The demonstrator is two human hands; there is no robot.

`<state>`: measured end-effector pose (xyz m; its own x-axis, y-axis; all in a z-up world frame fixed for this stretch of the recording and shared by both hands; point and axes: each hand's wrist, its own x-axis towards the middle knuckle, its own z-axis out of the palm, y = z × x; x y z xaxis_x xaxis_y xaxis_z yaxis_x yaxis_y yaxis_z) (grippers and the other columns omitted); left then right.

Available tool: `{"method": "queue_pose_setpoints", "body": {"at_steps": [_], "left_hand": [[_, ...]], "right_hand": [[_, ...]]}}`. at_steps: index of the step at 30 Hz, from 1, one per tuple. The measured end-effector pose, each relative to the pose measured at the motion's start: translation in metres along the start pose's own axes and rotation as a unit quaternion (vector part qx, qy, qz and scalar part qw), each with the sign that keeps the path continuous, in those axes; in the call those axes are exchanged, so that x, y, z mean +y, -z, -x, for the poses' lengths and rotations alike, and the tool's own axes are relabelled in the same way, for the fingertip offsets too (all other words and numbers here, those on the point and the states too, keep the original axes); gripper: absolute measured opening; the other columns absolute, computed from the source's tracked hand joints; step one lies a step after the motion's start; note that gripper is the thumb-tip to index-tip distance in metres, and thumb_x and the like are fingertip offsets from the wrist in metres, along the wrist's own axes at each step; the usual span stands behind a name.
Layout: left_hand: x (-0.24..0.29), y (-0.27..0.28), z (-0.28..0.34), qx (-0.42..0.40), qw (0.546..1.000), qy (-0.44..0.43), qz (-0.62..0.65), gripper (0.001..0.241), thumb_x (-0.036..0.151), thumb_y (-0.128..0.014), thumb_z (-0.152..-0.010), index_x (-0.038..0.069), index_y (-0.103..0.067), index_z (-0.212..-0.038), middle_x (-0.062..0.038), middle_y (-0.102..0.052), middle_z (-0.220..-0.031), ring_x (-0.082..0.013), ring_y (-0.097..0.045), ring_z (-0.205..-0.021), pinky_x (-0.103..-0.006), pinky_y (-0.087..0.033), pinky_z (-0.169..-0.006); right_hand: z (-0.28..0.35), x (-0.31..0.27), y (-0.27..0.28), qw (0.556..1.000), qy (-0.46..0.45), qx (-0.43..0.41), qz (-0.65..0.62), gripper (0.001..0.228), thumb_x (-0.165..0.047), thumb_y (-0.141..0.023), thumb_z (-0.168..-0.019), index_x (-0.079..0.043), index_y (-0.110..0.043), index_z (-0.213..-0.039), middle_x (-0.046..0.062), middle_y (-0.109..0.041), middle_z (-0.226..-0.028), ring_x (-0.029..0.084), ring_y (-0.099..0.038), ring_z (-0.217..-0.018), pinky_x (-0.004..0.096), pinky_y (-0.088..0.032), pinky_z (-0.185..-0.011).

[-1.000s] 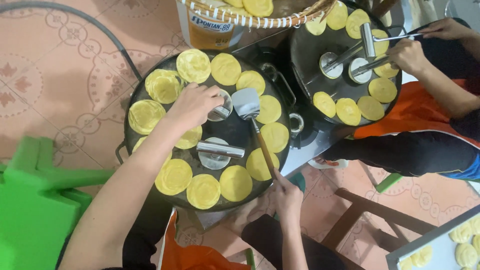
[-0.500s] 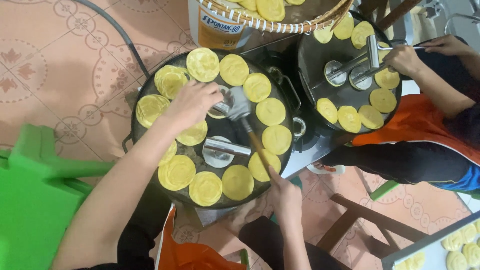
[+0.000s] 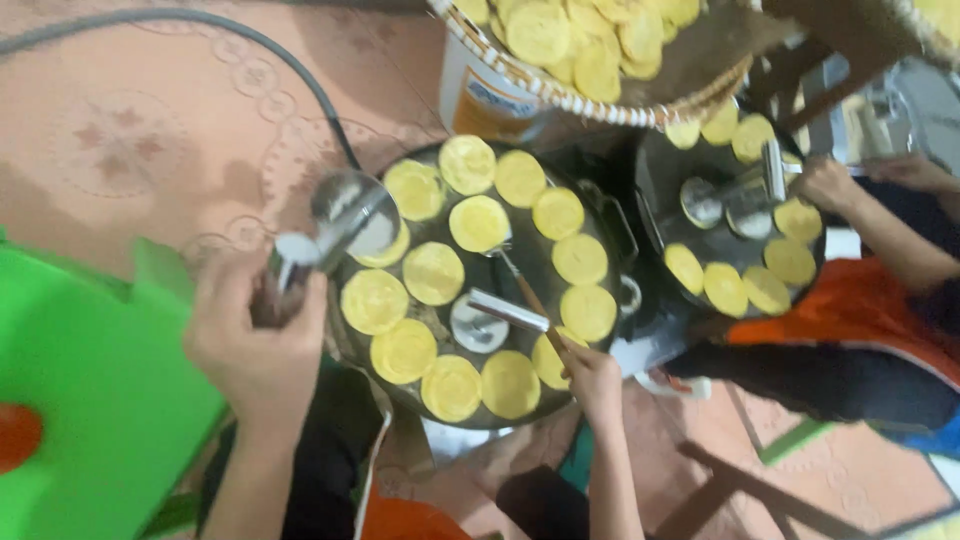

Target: Cooking small round pastries on a multi-cavity griddle using a metal press and a spatula.

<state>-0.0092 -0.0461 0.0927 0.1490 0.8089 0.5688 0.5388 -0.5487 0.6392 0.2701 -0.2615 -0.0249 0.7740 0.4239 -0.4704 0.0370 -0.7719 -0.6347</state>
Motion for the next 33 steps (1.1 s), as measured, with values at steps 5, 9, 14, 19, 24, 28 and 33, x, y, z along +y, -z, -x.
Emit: {"method": "queue_pose_setpoints", "body": {"at_steps": [5,9,14,19,24,28,33], "left_hand": [[-0.041,-0.009,0.031,0.094,0.995,0.033,0.018,0.030,-0.006,-0.092,-0.074,-0.002,-0.070,-0.095,-0.011,-0.061,-0.086,-0.0258,-0.055,-0.068,-0.0351,-0.047,-0.065],[-0.060,-0.022,0.036,0.115,0.990,0.072,0.028,0.032,0.003,-0.097,-0.067,0.006,-0.071,-0.085,-0.004,-0.056,-0.076,-0.0273,-0.059,-0.062,-0.0317,-0.049,-0.059],[-0.057,-0.021,0.029,0.114,0.989,0.074,0.050,0.032,-0.007,-0.093,-0.066,0.001,-0.064,-0.077,-0.006,-0.054,-0.070,-0.0264,-0.054,-0.054,-0.0330,-0.047,-0.053],[-0.058,-0.021,0.023,0.114,0.988,0.081,0.062,0.030,-0.010,-0.090,-0.065,0.001,-0.064,-0.076,-0.004,-0.055,-0.071,-0.0238,-0.053,-0.052,-0.0320,-0.045,-0.049],[-0.059,-0.024,0.025,0.098,0.987,0.090,0.091,0.027,-0.015,-0.084,-0.066,0.001,-0.065,-0.078,-0.004,-0.056,-0.073,-0.0212,-0.054,-0.053,-0.0286,-0.047,-0.048],[-0.052,-0.027,0.025,0.091,0.989,0.070,0.091,0.028,-0.014,-0.084,-0.067,0.002,-0.064,-0.077,-0.003,-0.054,-0.072,-0.0203,-0.053,-0.052,-0.0276,-0.047,-0.049],[-0.053,-0.037,0.025,0.088,0.993,0.047,0.068,0.019,-0.009,-0.072,-0.063,0.006,-0.064,-0.072,0.001,-0.056,-0.071,-0.0176,-0.052,-0.047,-0.0260,-0.047,-0.048]], "right_hand": [[-0.018,0.076,-0.044,0.909,0.269,0.240,0.212,0.038,-0.011,-0.066,-0.088,-0.029,-0.078,-0.120,-0.004,-0.075,-0.107,0.012,-0.072,-0.088,0.026,-0.056,-0.078],[-0.022,0.114,-0.039,0.767,0.411,0.353,0.345,0.039,-0.014,-0.065,-0.087,-0.039,-0.079,-0.113,-0.005,-0.070,-0.100,0.015,-0.068,-0.087,0.024,-0.054,-0.075],[-0.045,0.101,-0.029,0.853,0.313,0.291,0.301,0.026,-0.026,-0.076,-0.086,-0.039,-0.081,-0.109,-0.008,-0.075,-0.096,0.019,-0.072,-0.089,0.031,-0.058,-0.081],[-0.011,-0.003,-0.005,0.940,0.174,0.173,0.237,0.028,-0.022,-0.071,-0.091,-0.037,-0.080,-0.114,-0.002,-0.080,-0.099,0.031,-0.074,-0.095,0.044,-0.058,-0.086],[-0.019,0.000,0.005,0.963,0.111,0.117,0.215,0.025,-0.017,-0.074,-0.087,-0.021,-0.083,-0.110,0.014,-0.079,-0.082,0.037,-0.075,-0.082,0.045,-0.057,-0.078],[-0.036,0.033,-0.011,0.981,0.113,0.053,0.151,0.029,-0.018,-0.075,-0.086,-0.025,-0.082,-0.113,0.008,-0.077,-0.068,0.022,-0.072,-0.064,0.033,-0.056,-0.065],[-0.034,0.040,-0.008,0.994,0.094,0.038,0.050,0.033,-0.009,-0.075,-0.085,-0.020,-0.081,-0.115,0.011,-0.074,-0.062,0.017,-0.058,-0.045,0.029,-0.047,-0.048]]}}
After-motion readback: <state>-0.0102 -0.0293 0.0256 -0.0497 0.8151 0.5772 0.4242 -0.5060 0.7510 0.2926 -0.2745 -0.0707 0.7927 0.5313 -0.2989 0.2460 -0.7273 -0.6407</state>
